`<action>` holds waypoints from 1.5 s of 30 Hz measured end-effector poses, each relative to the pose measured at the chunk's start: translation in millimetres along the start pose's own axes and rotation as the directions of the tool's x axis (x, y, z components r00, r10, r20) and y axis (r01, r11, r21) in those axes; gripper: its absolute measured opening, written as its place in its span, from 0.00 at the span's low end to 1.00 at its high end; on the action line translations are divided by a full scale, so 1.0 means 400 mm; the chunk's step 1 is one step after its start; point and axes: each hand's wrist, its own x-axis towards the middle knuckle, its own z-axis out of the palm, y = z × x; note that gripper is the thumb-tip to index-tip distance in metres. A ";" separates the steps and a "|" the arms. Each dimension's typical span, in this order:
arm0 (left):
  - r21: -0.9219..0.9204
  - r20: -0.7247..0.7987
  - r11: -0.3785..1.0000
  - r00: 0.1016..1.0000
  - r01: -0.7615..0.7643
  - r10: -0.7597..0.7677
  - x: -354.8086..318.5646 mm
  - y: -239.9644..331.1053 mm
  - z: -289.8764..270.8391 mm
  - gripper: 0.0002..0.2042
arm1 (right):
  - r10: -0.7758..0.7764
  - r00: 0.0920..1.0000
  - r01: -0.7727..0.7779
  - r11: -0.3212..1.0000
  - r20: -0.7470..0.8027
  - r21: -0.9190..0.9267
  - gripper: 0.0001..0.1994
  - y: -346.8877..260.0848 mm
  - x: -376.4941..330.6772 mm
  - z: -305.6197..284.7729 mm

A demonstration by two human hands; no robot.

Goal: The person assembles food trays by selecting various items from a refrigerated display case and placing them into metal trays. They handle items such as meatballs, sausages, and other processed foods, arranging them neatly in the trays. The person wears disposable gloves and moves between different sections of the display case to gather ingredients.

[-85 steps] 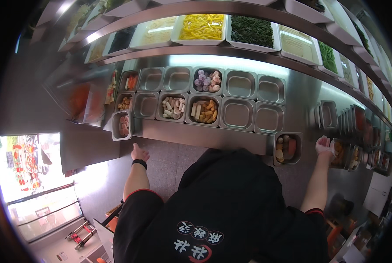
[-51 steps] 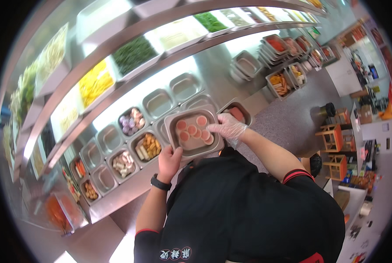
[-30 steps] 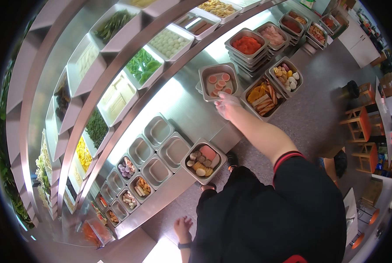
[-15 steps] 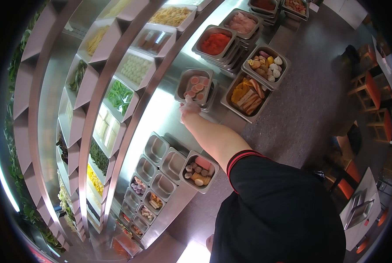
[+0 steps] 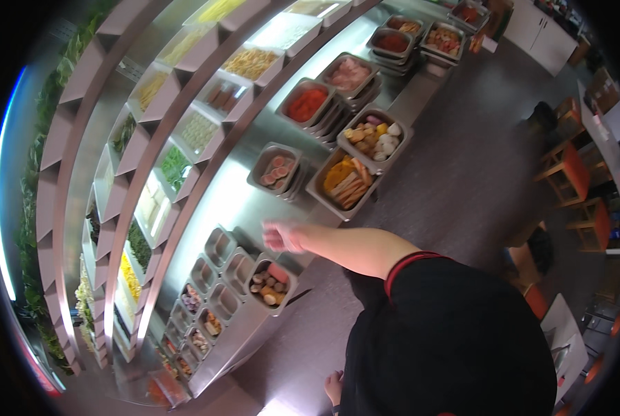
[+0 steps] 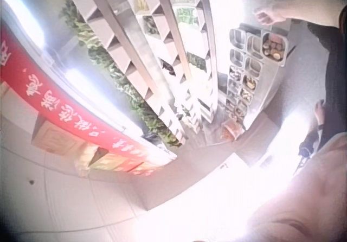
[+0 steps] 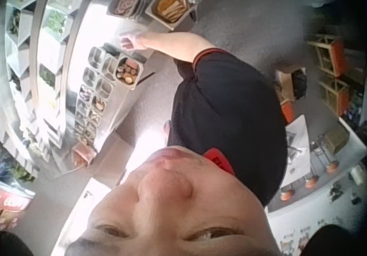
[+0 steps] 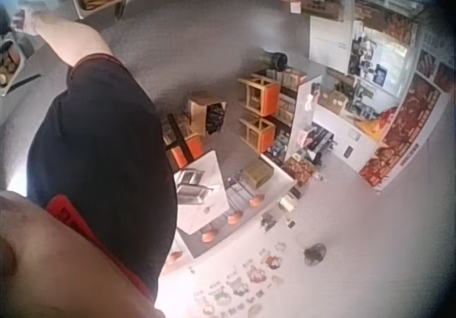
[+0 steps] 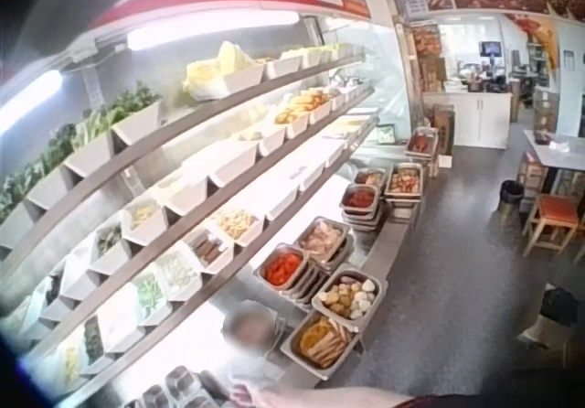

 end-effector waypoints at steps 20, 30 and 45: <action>-0.845 0.176 0.488 0.976 0.217 -0.129 0.301 1.157 0.369 0.09 | -0.381 0.921 0.369 0.788 0.081 -0.494 0.15 -0.992 -0.905 -0.725; -0.396 -0.254 0.909 0.967 -0.131 0.029 0.588 1.809 0.537 0.16 | -0.291 0.922 0.028 0.710 -0.257 -0.703 0.14 -1.278 -0.879 -0.988; -0.906 0.090 0.417 0.996 0.073 0.021 0.589 1.642 0.385 0.12 | -0.382 0.923 0.170 0.498 -0.039 -0.850 0.15 -0.956 -0.570 -0.850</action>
